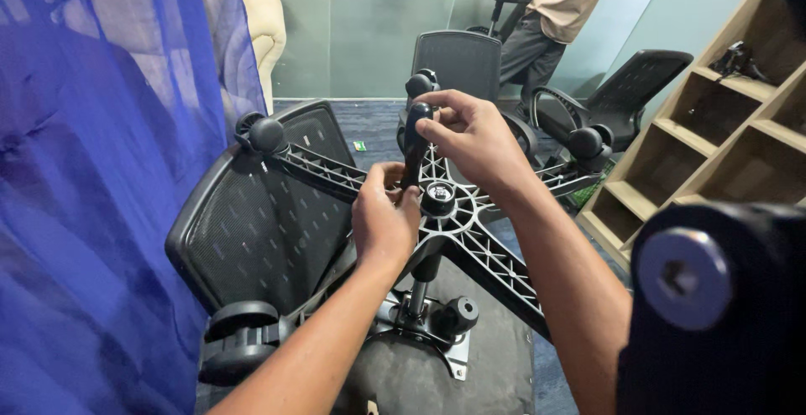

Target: The person attaches caster wheels to the base of an office chair. They insert each wheel into the base sockets and press down to secure them in place.

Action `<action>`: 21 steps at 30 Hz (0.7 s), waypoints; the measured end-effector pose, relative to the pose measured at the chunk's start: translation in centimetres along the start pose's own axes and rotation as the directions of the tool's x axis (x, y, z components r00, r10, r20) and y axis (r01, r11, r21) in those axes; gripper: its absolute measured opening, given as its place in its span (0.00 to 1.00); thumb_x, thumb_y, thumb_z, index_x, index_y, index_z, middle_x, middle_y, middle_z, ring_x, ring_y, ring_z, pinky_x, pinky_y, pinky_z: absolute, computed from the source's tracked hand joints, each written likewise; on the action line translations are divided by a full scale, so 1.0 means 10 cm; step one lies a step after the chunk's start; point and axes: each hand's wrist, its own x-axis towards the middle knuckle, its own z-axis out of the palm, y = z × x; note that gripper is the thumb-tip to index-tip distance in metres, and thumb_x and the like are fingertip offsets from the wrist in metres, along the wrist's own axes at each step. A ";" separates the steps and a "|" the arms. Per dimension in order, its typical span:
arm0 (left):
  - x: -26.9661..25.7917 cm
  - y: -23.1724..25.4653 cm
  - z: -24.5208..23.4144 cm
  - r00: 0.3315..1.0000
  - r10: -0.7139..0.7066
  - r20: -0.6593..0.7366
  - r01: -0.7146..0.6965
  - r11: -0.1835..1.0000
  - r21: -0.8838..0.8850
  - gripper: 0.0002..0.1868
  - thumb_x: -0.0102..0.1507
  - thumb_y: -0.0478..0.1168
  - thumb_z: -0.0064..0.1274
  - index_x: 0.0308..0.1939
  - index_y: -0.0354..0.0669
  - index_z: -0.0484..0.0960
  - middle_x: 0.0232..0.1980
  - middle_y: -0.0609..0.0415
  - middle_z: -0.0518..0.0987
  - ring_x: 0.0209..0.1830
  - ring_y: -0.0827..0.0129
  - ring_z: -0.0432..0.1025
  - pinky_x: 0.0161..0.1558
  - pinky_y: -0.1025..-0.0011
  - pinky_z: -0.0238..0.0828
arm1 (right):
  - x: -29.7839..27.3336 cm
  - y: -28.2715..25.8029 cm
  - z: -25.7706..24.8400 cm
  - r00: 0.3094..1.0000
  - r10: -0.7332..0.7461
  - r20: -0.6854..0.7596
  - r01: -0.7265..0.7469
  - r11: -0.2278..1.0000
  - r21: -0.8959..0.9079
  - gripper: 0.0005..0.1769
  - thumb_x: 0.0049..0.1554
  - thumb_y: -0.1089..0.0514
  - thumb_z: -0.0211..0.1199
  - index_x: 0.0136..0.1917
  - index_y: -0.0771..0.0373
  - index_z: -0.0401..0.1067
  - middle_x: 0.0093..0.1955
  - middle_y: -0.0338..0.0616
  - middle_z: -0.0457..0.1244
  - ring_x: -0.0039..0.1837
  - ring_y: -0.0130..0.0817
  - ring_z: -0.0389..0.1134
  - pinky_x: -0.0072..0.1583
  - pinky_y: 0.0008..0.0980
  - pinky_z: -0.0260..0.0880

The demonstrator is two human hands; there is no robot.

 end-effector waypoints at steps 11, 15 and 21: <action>0.02 0.04 -0.03 0.999 -0.035 0.012 0.035 0.999 0.011 0.18 0.57 0.31 0.61 0.50 0.40 0.76 0.45 0.51 0.85 0.40 0.67 0.80 0.44 0.69 0.74 | -0.03 0.06 0.24 0.995 -0.068 -0.067 0.081 0.973 0.216 0.25 0.56 0.53 0.66 0.62 0.63 0.66 0.51 0.48 0.71 0.52 0.29 0.70 0.52 0.33 0.71; 0.03 0.00 -0.05 0.996 -0.018 0.082 0.021 0.999 -0.034 0.14 0.60 0.30 0.58 0.49 0.37 0.76 0.45 0.50 0.85 0.42 0.67 0.80 0.46 0.69 0.75 | -0.07 0.00 0.27 0.984 -0.124 -0.125 0.118 0.991 -0.055 0.23 0.57 0.55 0.62 0.65 0.59 0.70 0.50 0.51 0.70 0.52 0.38 0.73 0.54 0.37 0.71; -0.06 0.13 -0.12 0.995 -0.061 0.083 0.057 0.997 0.046 0.17 0.56 0.33 0.64 0.49 0.38 0.81 0.45 0.51 0.87 0.46 0.70 0.82 0.47 0.73 0.77 | -0.11 -0.24 0.14 0.994 -0.011 -0.110 -0.029 0.936 -0.352 0.26 0.50 0.45 0.73 0.54 0.63 0.73 0.49 0.56 0.71 0.51 0.48 0.73 0.52 0.42 0.71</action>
